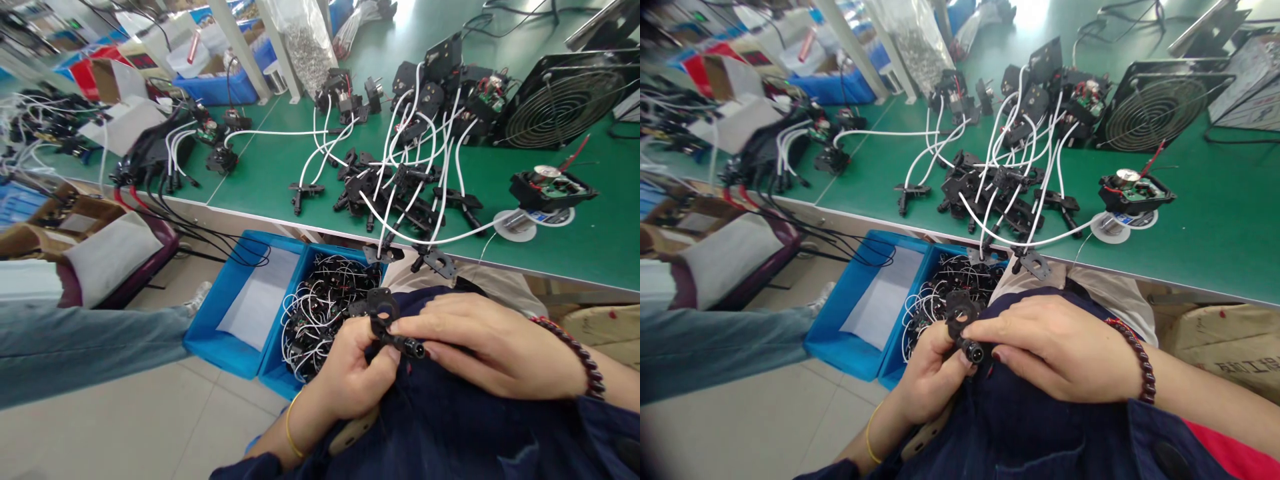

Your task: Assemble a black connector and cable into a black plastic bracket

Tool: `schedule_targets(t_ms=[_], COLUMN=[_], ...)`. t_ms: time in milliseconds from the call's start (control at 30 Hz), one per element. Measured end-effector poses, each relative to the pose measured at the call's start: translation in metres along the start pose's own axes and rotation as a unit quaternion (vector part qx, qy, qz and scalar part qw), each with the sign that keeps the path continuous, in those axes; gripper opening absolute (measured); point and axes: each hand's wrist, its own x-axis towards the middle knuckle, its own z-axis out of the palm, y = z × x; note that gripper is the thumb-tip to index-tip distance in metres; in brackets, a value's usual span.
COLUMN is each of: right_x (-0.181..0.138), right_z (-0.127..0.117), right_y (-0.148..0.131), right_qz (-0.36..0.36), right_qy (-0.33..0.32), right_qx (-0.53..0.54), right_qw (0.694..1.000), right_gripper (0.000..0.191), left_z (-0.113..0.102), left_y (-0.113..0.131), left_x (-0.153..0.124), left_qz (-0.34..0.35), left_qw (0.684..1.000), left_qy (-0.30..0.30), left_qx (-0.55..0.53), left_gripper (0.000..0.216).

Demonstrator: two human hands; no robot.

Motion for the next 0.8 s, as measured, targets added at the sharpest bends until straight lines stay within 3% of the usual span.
schedule_targets(t_ms=[567, 800], right_x=[0.0005, 0.0034], right_z=[0.0023, 0.0014], right_y=[0.0009, -0.0007], right_qz=[-0.015, 0.000], right_qy=[0.016, 0.112], right_qx=[0.010, 0.039], right_qw=[1.000, 0.993], right_gripper=[0.032, 0.023], left_z=[-0.0005, -0.0029], left_y=[0.0006, -0.0005], left_x=[-0.0006, -0.0018], left_qz=[0.013, 0.016], left_qw=[1.000, 1.000], left_qy=[-0.006, -0.015], left_qx=[0.011, 0.011], left_gripper=[0.035, 0.028])
